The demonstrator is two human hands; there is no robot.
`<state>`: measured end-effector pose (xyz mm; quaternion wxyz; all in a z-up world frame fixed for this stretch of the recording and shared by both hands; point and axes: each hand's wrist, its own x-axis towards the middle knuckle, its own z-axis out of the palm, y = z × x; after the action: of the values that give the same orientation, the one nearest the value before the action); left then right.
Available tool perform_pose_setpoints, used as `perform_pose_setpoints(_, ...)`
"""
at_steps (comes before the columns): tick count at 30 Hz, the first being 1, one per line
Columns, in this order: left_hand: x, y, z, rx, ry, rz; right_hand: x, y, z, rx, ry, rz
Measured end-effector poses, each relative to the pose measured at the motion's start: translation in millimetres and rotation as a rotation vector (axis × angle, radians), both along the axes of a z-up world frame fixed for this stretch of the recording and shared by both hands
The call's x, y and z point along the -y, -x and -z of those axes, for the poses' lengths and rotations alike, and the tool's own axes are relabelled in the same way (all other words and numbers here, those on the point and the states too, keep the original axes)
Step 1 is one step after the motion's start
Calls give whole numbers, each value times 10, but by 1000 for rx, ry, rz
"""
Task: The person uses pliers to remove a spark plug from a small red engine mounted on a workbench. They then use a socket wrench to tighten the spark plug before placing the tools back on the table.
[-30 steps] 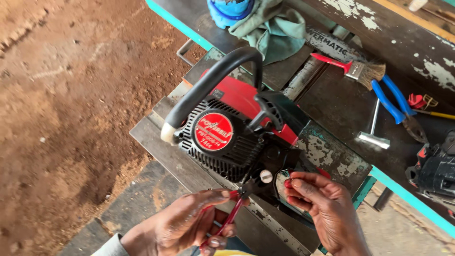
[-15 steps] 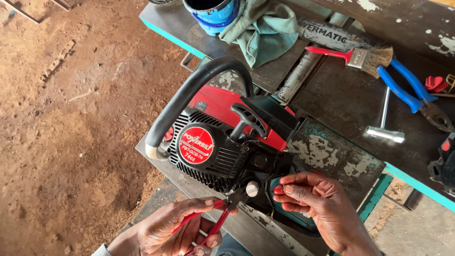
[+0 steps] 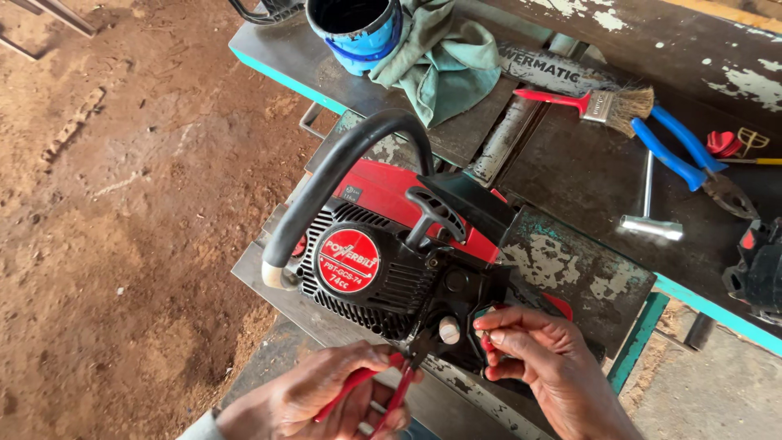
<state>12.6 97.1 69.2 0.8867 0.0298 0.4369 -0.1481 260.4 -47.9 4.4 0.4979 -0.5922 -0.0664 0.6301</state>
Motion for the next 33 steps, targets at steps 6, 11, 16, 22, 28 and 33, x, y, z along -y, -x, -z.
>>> perform_pose_setpoints(6, -33, -13, 91, 18, -24, 60, 84, 197, -75, 107, 14, 6)
perform_pose_setpoints(11, -5, -9, 150, -37, -136, 119, 84, 337, -89, 151, 49, 18)
perform_pose_setpoints(16, 33, -29, 176, -103, -107, 107, 108, 422, -70, 181, -10, -34)
perform_pose_setpoints(22, 46, 16, 147, -50, 41, 53, 111, 584, -35, 378, -121, -167)
perform_pose_setpoints(28, 144, 28, 106, 44, -118, 70, 79, 688, -16, 427, -235, -273)
perform_pose_setpoints(33, 187, 34, 83, 78, -121, 36, 89, 704, 3, 374, -132, -311)
